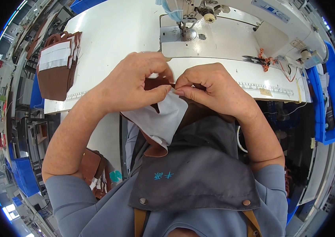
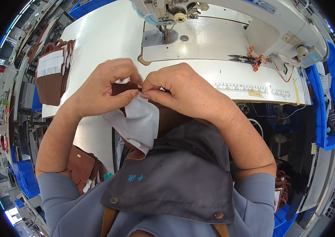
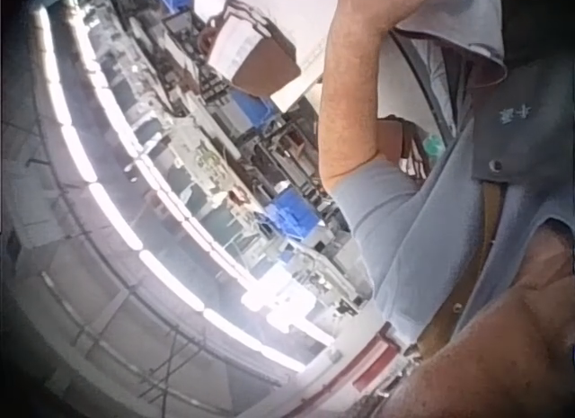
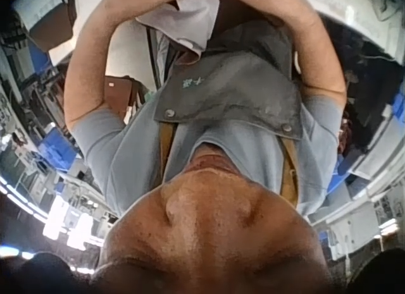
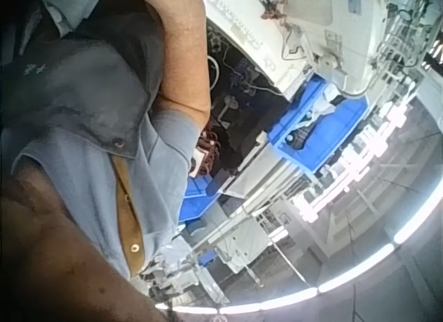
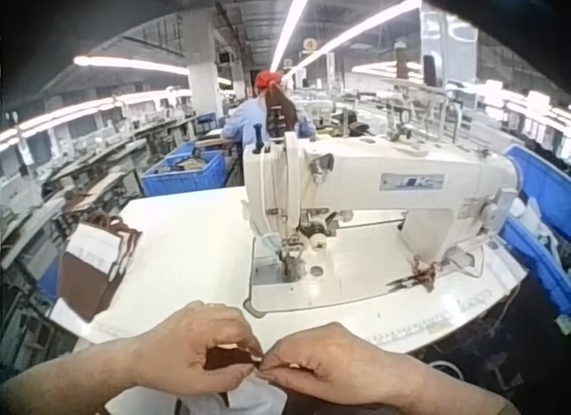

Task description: Sewing and assembling brown leather bags using an industrial sewing machine.

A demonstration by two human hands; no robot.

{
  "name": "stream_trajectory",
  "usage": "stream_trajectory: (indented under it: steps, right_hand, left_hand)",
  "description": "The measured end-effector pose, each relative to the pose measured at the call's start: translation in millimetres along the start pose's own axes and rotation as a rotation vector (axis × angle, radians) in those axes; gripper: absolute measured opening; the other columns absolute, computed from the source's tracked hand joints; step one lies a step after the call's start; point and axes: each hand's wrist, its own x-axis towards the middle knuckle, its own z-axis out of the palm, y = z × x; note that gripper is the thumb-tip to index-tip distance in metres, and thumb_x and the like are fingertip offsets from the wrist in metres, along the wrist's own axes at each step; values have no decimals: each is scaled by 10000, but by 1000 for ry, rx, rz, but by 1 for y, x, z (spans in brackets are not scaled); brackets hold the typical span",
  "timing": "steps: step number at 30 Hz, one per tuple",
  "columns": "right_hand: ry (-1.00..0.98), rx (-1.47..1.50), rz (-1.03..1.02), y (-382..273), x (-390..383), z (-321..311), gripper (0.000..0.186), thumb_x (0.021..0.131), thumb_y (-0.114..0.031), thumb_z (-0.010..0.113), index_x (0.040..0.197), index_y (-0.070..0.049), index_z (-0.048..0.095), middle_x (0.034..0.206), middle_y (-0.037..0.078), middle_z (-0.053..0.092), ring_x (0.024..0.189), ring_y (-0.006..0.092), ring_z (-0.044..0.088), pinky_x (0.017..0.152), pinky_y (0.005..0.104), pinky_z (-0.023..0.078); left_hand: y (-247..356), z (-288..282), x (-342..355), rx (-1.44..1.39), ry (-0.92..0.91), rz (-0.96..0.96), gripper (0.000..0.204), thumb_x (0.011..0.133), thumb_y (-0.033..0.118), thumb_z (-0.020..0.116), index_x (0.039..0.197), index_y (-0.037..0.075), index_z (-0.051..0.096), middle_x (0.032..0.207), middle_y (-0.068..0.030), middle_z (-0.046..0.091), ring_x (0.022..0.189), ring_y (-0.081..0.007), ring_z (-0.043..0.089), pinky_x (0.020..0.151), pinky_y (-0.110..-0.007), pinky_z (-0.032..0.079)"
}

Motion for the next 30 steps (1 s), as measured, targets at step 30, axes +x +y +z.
stream_trajectory:
  steps: [30]
  right_hand:
    - [246,6,57,-35,-17,-3,59,809,-36,769,797,7,729,792,101,745,714,182,704,646,306,543]
  left_hand:
    - [52,3,-34,-365,358,-345,71,792,44,810,831,-3,774,817,-65,734,729,-89,677,660,-221,538]
